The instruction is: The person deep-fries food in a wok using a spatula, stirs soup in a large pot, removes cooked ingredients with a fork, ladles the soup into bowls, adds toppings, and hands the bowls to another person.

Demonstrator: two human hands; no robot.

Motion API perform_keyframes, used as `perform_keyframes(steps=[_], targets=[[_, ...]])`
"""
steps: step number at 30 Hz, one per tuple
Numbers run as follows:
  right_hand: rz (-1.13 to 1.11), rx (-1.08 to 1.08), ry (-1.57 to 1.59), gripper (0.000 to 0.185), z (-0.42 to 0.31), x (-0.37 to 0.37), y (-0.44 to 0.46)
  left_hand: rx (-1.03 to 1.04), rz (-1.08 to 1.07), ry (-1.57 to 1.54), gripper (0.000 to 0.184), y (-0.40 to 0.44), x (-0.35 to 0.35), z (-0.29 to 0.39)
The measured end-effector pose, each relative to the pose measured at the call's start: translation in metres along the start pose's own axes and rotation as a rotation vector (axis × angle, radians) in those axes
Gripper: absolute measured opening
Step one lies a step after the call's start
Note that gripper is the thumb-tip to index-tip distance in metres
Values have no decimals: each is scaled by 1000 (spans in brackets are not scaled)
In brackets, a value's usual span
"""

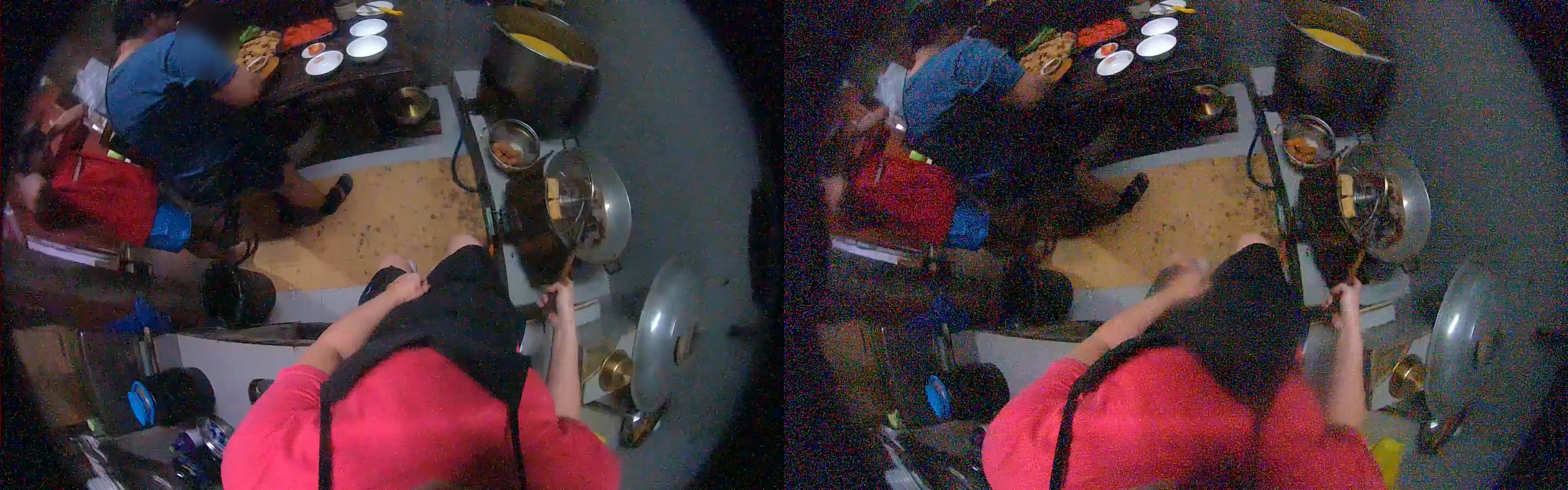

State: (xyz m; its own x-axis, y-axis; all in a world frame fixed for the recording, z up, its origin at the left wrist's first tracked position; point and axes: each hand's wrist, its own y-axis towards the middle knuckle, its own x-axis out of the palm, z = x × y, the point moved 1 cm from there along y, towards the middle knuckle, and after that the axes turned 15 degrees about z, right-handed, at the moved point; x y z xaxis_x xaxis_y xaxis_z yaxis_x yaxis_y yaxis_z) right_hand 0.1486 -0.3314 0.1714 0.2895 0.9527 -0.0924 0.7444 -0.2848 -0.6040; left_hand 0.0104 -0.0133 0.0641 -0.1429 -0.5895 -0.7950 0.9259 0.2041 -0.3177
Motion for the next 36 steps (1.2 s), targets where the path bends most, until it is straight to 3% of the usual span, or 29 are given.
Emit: perform_keyframes(steps=[3, 5, 7, 9, 11, 16, 25, 30, 33, 35, 36], targets=[[52, 60, 8, 44, -3, -19, 5, 35, 52, -5, 28, 6, 33, -13], [90, 17, 31, 41, -6, -23, 21, -85, -36, -63, 29, 13, 29, -15], [-29, 16, -42, 35, -10, -15, 36, 15, -27, -23, 33, 9, 23, -18], [10, 12, 28, 29, -9, -9, 16, 11, -3, -43, 34, 10, 36, -22], [-46, -19, 0, 39, 4, -16, 47, 40, 21, -119, 34, 5, 12, 4], [45, -60, -113, 54, 2, -6, 48, 31, -16, -71, 29, 25, 37, -5], [67, -47, -158, 61, -8, -11, 49, -14, -31, -82, 30, 20, 39, -3], [42, -56, -137, 64, -12, -3, 43, 80, 31, -105, 31, 25, 45, -20], [113, -87, -171, 56, -18, -2, 50, 81, -24, -183, 32, 29, 42, -18], [-7, -33, -69, 45, -28, -5, 70, 57, -27, -163, 32, 17, 31, 0], [37, -54, -22, 27, -42, 0, 63, 35, -29, -136, 32, 14, 25, 4]])
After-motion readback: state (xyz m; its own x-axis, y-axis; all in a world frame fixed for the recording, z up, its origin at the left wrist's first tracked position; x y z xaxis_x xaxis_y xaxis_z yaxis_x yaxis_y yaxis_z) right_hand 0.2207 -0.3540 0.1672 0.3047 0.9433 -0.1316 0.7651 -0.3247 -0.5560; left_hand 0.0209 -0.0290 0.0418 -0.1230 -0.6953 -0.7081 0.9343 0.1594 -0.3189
